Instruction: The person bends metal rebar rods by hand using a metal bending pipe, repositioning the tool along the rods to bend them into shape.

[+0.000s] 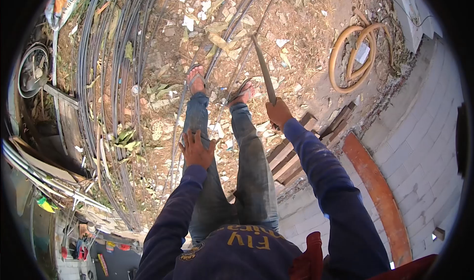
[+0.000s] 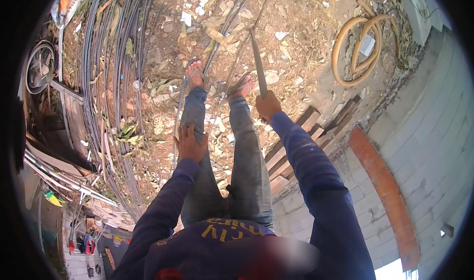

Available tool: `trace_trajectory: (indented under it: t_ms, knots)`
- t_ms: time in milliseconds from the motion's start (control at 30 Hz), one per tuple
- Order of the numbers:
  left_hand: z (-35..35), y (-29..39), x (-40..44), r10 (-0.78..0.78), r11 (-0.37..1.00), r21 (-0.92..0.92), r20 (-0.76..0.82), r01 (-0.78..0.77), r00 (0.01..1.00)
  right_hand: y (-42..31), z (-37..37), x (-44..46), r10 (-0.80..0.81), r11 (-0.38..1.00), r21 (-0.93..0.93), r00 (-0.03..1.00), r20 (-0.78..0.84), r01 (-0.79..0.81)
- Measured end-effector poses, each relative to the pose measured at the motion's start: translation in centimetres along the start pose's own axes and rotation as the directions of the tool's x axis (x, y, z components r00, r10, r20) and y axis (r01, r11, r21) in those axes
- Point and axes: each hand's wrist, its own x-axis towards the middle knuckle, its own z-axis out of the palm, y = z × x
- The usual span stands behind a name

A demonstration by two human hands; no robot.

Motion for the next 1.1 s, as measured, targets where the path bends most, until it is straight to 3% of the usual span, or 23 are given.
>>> trace_trajectory:
  t_ms: [133,200,300,433,533,600,667,700,800,833,900,1000,1067,1100]
  knots:
    - [-0.2,0.2,0.2,0.039,0.999,0.014,-0.005,-0.039,0.999,1.2,2.5,0.3,-0.071,0.989,-0.135,0.991,-0.112,0.056]
    - [-0.3,0.3,0.4,0.049,0.998,0.041,-0.008,-0.049,0.999,-0.3,4.7,-0.9,0.011,0.999,-0.05,0.995,-0.101,-0.016]
    - [-0.6,0.8,0.9,0.059,0.997,0.056,-0.018,-0.058,0.998,1.2,8.9,0.8,-0.154,0.986,-0.096,0.953,-0.261,0.133]
    - [-0.8,1.4,1.0,0.065,0.991,0.121,-0.025,-0.061,0.998,2.8,10.7,3.1,-0.129,0.991,-0.063,0.961,-0.243,0.118]
    - [0.4,6.4,2.8,0.083,0.971,-0.215,-0.12,-0.108,0.989,3.6,7.7,2.1,-0.069,0.996,0.044,0.986,-0.155,0.077]
    - [1.0,12.5,6.2,0.055,0.68,-0.725,0.202,0.111,0.978,2.1,4.6,-0.5,0.003,0.997,0.076,0.998,-0.056,0.001]
    - [10.2,14.7,12.4,0.102,0.628,-0.762,0.286,0.162,0.953,1.7,3.4,-1.0,0.044,0.998,0.05,0.999,0.03,-0.045]
    - [11.8,16.5,14.4,0.049,0.62,-0.718,0.438,0.316,0.898,4.5,5.2,0.9,-0.096,0.992,-0.086,0.995,-0.013,0.094]
    - [11.9,18.4,17.2,0.136,0.825,-0.523,0.551,0.213,0.823,4.1,5.0,0.5,-0.063,0.997,-0.055,0.998,-0.016,0.062]
    - [11.9,19.2,17.1,0.07,0.892,-0.417,0.506,0.173,0.86,4.3,4.8,0.5,0.007,0.999,-0.031,1.0,0.003,-0.007]
    - [12.2,21.8,16.5,-0.028,0.978,-0.181,0.391,0.106,0.92,6.1,4.5,0.7,-0.156,0.985,-0.074,0.988,0.003,0.156]
    - [10.7,24.5,16.8,-0.171,0.942,-0.226,0.311,0.247,0.935,11.1,6.8,3.7,-0.504,0.853,-0.214,0.857,-0.105,0.475]
    - [10.6,24.0,17.4,-0.188,0.93,-0.248,0.312,0.271,0.931,11.8,8.1,4.3,-0.537,0.84,-0.169,0.834,-0.127,0.516]
    - [10.6,23.3,17.5,-0.179,0.928,-0.259,0.321,0.268,0.93,10.7,8.1,2.6,-0.43,0.903,-0.051,0.897,-0.101,0.427]
